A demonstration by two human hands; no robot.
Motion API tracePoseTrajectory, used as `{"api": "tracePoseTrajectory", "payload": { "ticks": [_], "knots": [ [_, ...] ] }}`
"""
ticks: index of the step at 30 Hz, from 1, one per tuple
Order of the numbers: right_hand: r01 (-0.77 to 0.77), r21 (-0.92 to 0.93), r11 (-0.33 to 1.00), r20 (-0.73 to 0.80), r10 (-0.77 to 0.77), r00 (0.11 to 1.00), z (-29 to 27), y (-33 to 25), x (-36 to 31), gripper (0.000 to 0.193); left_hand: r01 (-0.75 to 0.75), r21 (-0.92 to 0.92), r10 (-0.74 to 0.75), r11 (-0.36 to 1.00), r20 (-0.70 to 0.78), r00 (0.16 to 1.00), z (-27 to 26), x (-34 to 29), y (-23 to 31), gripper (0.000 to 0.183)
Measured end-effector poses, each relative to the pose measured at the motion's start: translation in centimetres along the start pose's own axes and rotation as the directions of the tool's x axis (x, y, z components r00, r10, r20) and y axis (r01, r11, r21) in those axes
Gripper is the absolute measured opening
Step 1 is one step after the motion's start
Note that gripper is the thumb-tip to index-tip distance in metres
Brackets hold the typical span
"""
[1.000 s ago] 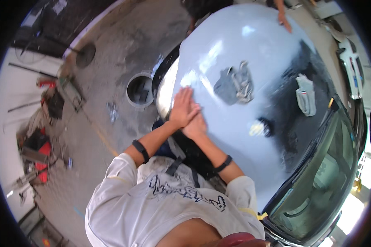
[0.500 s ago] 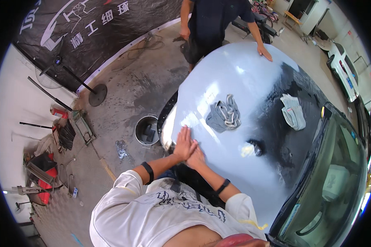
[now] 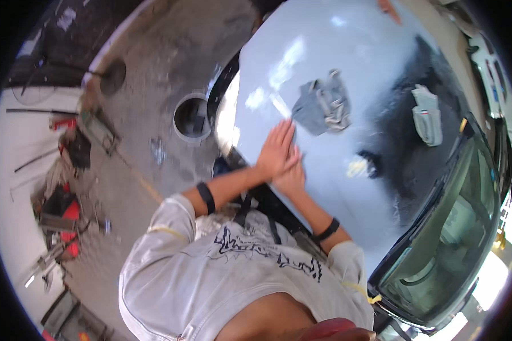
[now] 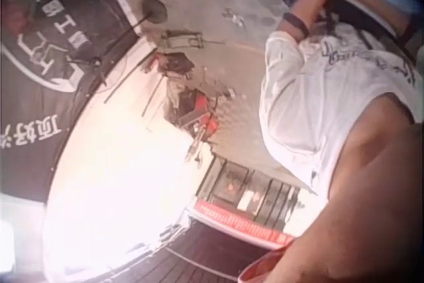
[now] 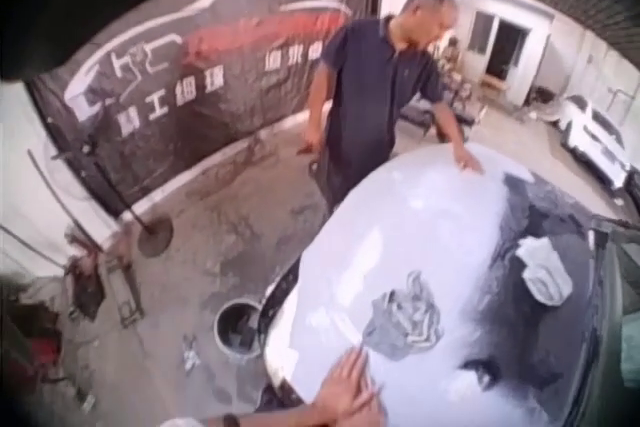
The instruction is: Sanding and cleaning a car hood using a sanding block and water.
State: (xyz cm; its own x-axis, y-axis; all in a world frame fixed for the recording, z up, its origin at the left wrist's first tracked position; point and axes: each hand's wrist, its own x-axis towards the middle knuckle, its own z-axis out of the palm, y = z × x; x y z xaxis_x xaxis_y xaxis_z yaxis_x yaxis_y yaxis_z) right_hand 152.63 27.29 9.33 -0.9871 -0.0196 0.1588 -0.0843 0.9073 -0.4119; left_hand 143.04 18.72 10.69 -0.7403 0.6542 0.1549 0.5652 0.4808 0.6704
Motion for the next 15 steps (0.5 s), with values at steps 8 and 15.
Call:
{"api": "tracePoseTrajectory", "payload": {
  "ticks": [8,15],
  "knots": [
    [-0.01,-0.064,0.998,0.115,0.017,0.993,4.0,0.6,18.7,0.075,-0.018,0.03,0.023,0.999,-0.19,0.982,-4.4,12.3,-13.5,0.089],
    [0.074,0.142,0.987,-0.009,-0.074,0.997,3.0,-0.5,11.2,0.073,0.182,0.163,-0.169,0.97,-0.091,0.981,-1.1,5.0,-10.8,0.091]
  ]
}}
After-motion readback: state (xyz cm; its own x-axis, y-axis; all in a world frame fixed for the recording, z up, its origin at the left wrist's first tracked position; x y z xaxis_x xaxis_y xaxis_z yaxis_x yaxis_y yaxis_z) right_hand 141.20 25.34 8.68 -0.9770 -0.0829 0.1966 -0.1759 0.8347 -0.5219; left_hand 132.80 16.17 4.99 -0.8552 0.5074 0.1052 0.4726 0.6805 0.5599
